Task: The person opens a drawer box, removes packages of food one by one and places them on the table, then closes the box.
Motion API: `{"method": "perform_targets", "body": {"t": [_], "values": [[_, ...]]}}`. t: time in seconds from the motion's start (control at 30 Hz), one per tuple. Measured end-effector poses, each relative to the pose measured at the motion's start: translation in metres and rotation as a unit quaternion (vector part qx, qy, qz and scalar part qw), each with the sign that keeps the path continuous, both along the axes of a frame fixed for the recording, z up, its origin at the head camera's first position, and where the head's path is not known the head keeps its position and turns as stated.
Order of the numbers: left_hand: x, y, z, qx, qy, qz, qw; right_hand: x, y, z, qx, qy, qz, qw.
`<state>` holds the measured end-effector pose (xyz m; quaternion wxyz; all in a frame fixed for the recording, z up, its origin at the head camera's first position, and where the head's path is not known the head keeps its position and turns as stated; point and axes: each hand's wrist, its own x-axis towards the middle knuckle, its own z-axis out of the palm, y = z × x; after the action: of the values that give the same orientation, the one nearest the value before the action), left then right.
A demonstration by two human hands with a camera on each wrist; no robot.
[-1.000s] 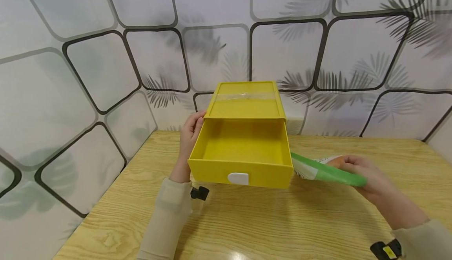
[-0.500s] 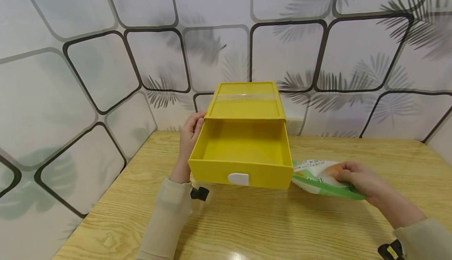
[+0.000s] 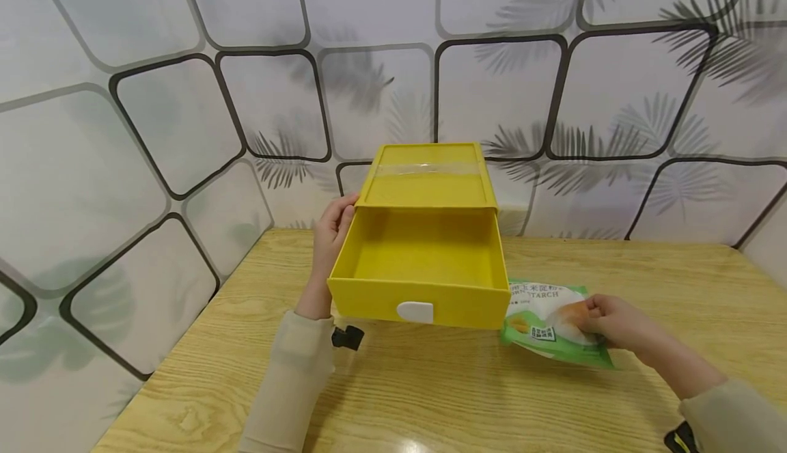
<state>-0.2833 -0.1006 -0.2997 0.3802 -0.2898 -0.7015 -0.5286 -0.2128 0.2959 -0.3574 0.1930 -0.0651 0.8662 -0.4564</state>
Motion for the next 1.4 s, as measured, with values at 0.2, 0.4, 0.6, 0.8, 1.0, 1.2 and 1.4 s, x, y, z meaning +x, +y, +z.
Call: {"method": "perform_targets", "body": {"t": [0.2, 0.4, 0.6, 0.8, 1.0, 1.2, 1.4], "values": [[0.001, 0.0, 0.001, 0.0, 0.006, 0.0, 1.0, 0.003, 0.0, -0.005, 0.028, 0.023, -0.005, 0.999], [0.009, 0.003, 0.008, -0.001, 0.005, 0.006, 1.0, 0.004, -0.001, -0.011, 0.074, 0.061, -0.01, 0.995], [0.017, 0.005, 0.014, 0.004, -0.005, 0.008, 1.0, 0.005, -0.001, -0.014, 0.095, 0.084, -0.008, 0.992], [0.018, 0.005, 0.015, 0.004, -0.014, 0.004, 0.9999, 0.005, 0.0, -0.014, 0.191, 0.14, 0.008, 0.971], [0.018, 0.005, 0.015, 0.004, -0.017, 0.005, 0.9998, 0.011, -0.008, -0.004, 0.298, 0.2, 0.013, 0.933], [0.019, 0.005, 0.016, 0.003, -0.019, 0.004, 0.9998, 0.021, -0.023, 0.005, 0.342, 0.271, 0.005, 0.9], [0.012, 0.003, 0.01, 0.0, -0.013, 0.005, 0.9999, 0.029, -0.04, 0.006, 0.334, 0.302, 0.007, 0.893]]}}
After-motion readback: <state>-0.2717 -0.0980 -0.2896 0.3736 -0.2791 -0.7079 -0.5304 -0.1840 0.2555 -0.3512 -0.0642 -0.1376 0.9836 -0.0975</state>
